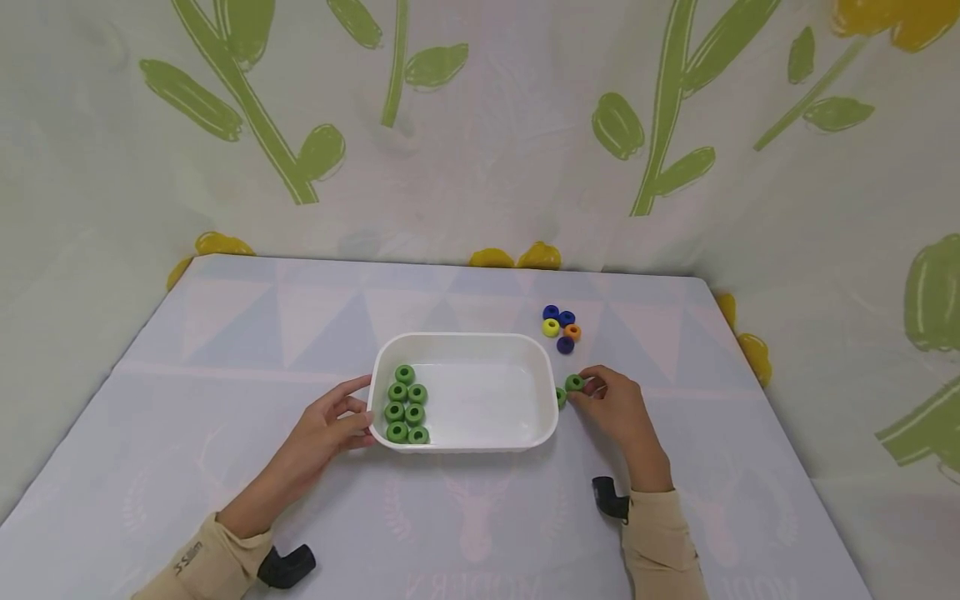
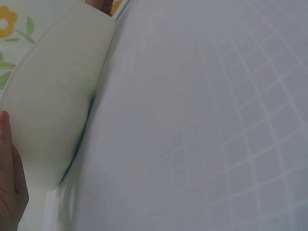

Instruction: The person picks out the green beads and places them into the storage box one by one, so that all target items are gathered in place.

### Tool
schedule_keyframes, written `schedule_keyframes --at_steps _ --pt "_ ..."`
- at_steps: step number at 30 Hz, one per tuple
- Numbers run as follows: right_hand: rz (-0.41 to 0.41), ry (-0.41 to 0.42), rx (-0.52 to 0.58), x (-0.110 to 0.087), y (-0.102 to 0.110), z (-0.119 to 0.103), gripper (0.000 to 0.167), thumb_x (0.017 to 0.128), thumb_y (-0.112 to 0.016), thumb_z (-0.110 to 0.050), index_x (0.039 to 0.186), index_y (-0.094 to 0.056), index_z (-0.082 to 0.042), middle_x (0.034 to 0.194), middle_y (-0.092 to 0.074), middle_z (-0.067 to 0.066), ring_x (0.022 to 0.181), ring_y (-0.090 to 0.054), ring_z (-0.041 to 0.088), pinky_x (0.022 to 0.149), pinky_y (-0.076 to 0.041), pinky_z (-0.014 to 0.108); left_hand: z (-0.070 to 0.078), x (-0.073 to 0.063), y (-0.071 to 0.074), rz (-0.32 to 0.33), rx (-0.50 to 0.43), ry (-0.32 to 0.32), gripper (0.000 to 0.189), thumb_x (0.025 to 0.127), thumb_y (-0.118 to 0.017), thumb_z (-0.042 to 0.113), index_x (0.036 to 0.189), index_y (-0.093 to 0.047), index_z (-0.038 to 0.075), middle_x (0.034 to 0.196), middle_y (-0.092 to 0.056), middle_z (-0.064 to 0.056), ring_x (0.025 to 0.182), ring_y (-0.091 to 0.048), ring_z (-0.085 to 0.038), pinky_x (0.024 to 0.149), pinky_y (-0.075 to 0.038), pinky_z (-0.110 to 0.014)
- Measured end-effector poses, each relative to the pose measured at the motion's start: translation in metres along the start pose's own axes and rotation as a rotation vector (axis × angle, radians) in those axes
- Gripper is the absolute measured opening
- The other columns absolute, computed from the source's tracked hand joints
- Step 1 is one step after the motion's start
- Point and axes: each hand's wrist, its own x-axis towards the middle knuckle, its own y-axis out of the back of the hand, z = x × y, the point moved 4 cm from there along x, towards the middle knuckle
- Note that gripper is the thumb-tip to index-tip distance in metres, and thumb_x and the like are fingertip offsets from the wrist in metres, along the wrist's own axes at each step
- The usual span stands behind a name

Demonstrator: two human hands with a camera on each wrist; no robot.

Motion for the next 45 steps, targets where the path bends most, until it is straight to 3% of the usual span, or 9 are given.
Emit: schedule_keyframes --at_steps 20,29,33,38,45 --pt "0.027 0.016 0.003 -0.010 0.007 -0.005 0.042 0.093 -0.071 -0.024 0.126 -0.061 -0.001 0.111 -0.070 0.021 0.104 -0.065 0.037 0.079 -0.061 0.042 0.002 -0.004 0.000 -0.023 -0.003 0.003 0.063 0.095 -0.060 0.013 0.154 -0.038 0.014 0.102 -0.058 -0.007 0.090 -0.070 -0.016 0.090 -0.063 -0.034" --pt "0.056 0.050 0.003 -0.011 0.014 -0.008 0.042 0.093 -0.071 -0.024 0.127 -0.061 -0.002 0.112 -0.070 0.020 0.101 -0.066 0.033 0.071 -0.058 0.031 0.002 -0.004 0.000 -0.016 -0.006 -0.001 0.063 0.094 -0.060 0.011 0.153 -0.039 0.014 0.101 -0.058 -0.007 0.089 -0.069 -0.015 0.088 -0.064 -0.034" --pt "0.085 0.102 0.009 -0.014 0.019 -0.017 0.039 0.093 -0.071 -0.023 0.126 -0.062 -0.003 0.109 -0.070 0.019 0.096 -0.065 0.029 0.064 -0.053 0.024 0.002 -0.005 0.000 -0.018 -0.014 0.003 0.063 0.094 -0.060 0.011 0.153 -0.039 0.014 0.101 -0.058 -0.007 0.089 -0.069 -0.015 0.089 -0.064 -0.033" --pt "0.144 0.177 0.005 -0.021 0.027 -0.033 0.036 0.093 -0.071 -0.023 0.123 -0.065 -0.005 0.105 -0.071 0.017 0.092 -0.065 0.026 0.068 -0.052 0.024 0.002 -0.004 0.000 -0.019 -0.021 0.006 0.061 0.095 -0.060 0.011 0.153 -0.040 0.015 0.101 -0.058 -0.006 0.090 -0.070 -0.016 0.088 -0.064 -0.032" --pt "0.171 0.209 0.026 -0.030 0.033 -0.066 0.035 0.091 -0.073 -0.018 0.122 -0.066 -0.004 0.104 -0.071 0.014 0.088 -0.063 0.024 0.066 -0.051 0.020 0.002 -0.003 0.001 -0.019 -0.024 0.006 0.061 0.095 -0.061 0.011 0.152 -0.041 0.016 0.101 -0.057 -0.006 0.091 -0.070 -0.015 0.088 -0.064 -0.032"
